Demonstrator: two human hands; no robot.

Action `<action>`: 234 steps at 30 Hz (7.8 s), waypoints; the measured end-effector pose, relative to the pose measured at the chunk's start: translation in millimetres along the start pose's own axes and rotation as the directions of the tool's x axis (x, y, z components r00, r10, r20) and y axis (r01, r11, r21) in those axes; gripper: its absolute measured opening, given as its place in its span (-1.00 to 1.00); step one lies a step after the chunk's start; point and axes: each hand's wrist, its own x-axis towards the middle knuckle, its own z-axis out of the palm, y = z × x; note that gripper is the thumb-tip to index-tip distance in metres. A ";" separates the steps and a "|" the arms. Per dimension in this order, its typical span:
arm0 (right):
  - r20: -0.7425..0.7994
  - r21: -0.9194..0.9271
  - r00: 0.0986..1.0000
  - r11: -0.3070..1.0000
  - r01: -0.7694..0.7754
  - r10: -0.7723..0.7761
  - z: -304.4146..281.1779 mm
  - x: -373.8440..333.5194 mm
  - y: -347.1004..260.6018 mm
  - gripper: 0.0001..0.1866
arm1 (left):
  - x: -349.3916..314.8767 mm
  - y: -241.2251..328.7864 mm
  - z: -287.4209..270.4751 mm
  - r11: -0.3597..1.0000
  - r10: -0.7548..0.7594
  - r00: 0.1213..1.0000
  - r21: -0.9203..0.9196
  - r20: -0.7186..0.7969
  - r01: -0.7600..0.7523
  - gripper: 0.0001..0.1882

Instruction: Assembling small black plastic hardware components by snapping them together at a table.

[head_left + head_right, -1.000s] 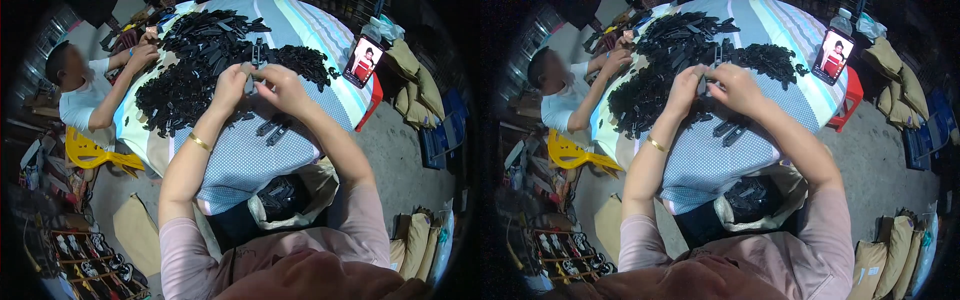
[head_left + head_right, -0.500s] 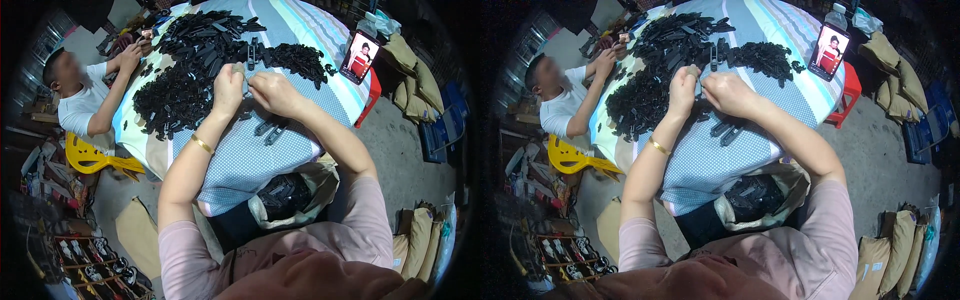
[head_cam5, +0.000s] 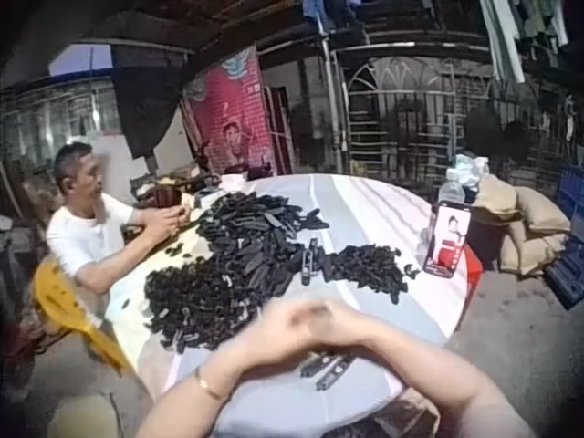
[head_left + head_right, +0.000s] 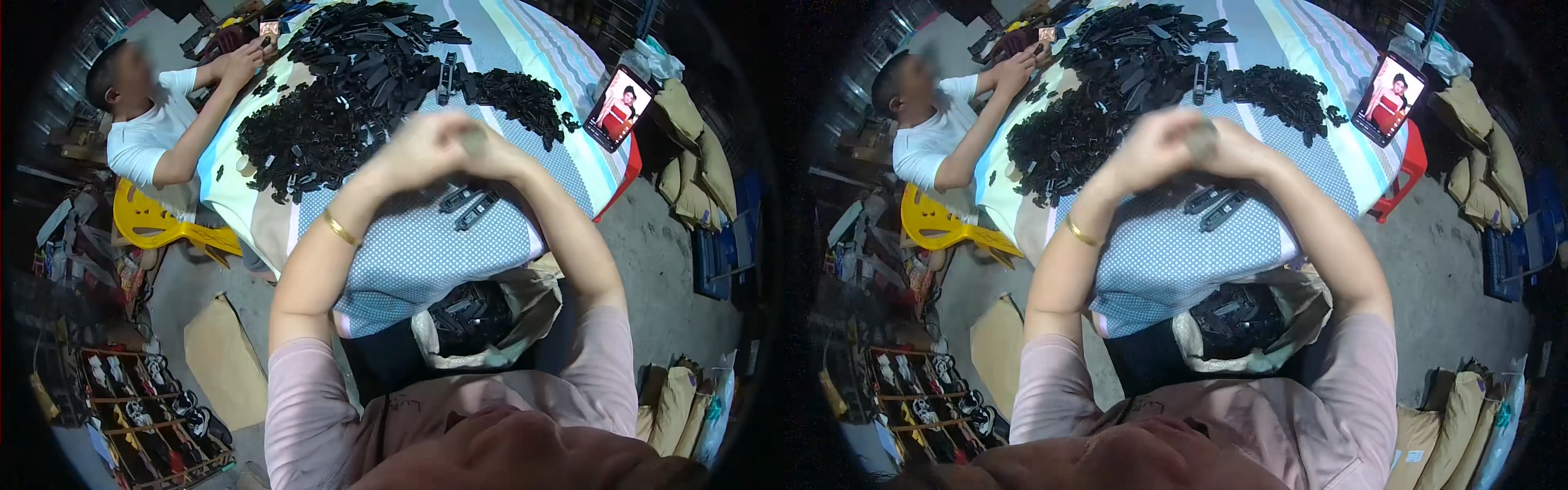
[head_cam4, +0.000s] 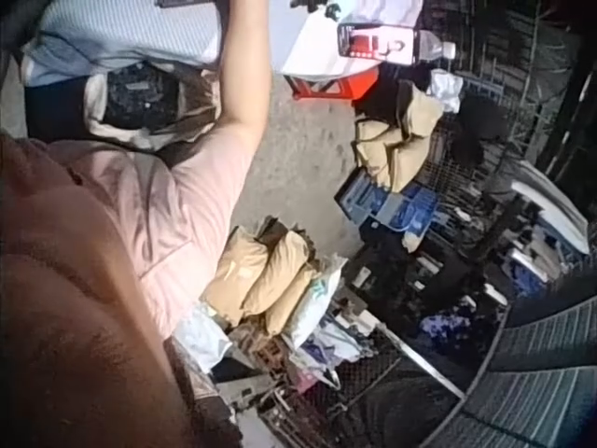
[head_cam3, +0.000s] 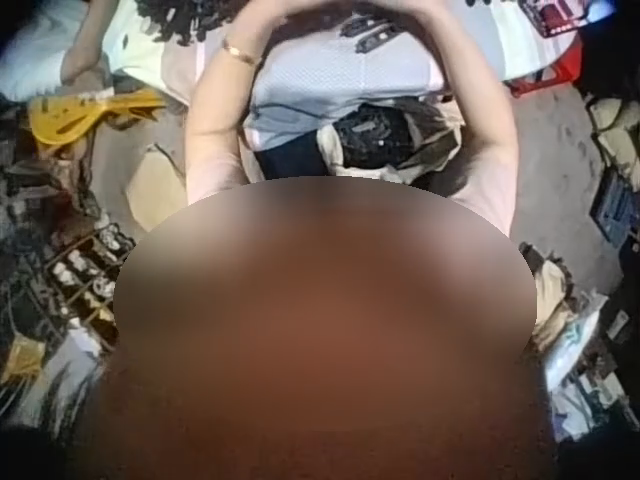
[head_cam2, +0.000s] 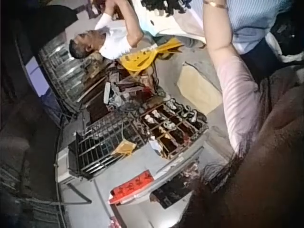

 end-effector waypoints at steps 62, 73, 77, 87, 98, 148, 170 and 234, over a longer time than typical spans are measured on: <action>-0.088 -0.287 0.996 0.958 -0.015 -0.011 -11.8 3.3 -41.5 -0.81 | 8.8 -27.1 17.3 0.957 -0.235 0.747 -0.013 -0.622 0.290 -0.70; -0.073 -0.368 0.997 0.929 -0.048 0.023 -8.4 23.0 -10.5 -0.72 | -4.8 6.8 -0.1 0.977 -0.212 0.941 0.075 0.265 0.199 -0.78; -0.048 -0.468 0.999 0.884 -0.003 -0.022 12.8 39.5 -16.2 -0.71 | -11.4 -21.0 -59.7 0.768 -0.244 0.949 0.558 -0.199 0.314 -0.82; 0.033 -0.715 0.988 0.695 -0.082 0.151 7.0 44.4 -6.1 -0.74 | -15.8 -62.1 -57.8 0.665 -0.333 0.942 0.698 -0.040 0.265 -0.62; 0.042 -0.768 0.995 0.640 -0.022 0.085 -10.7 28.1 -10.9 -0.71 | 3.4 -61.8 -37.7 0.899 -0.390 0.890 0.111 -0.234 0.423 -0.72; -0.209 -0.601 0.937 0.793 0.103 -0.280 4.1 28.7 -37.8 -0.81 | 8.8 -40.7 -3.6 0.964 -0.263 0.807 -0.103 -0.529 0.247 -0.78; -0.135 -0.489 0.991 0.870 -0.057 -0.010 -36.5 28.9 3.2 -0.68 | 2.8 10.4 21.1 0.988 -0.150 0.967 0.053 0.207 0.142 -0.77; -0.112 -0.696 0.894 0.677 0.241 -0.433 0.4 26.6 -32.8 -0.89 | 11.6 -59.9 -0.9 0.968 -0.245 0.834 -0.074 -0.495 0.241 -0.70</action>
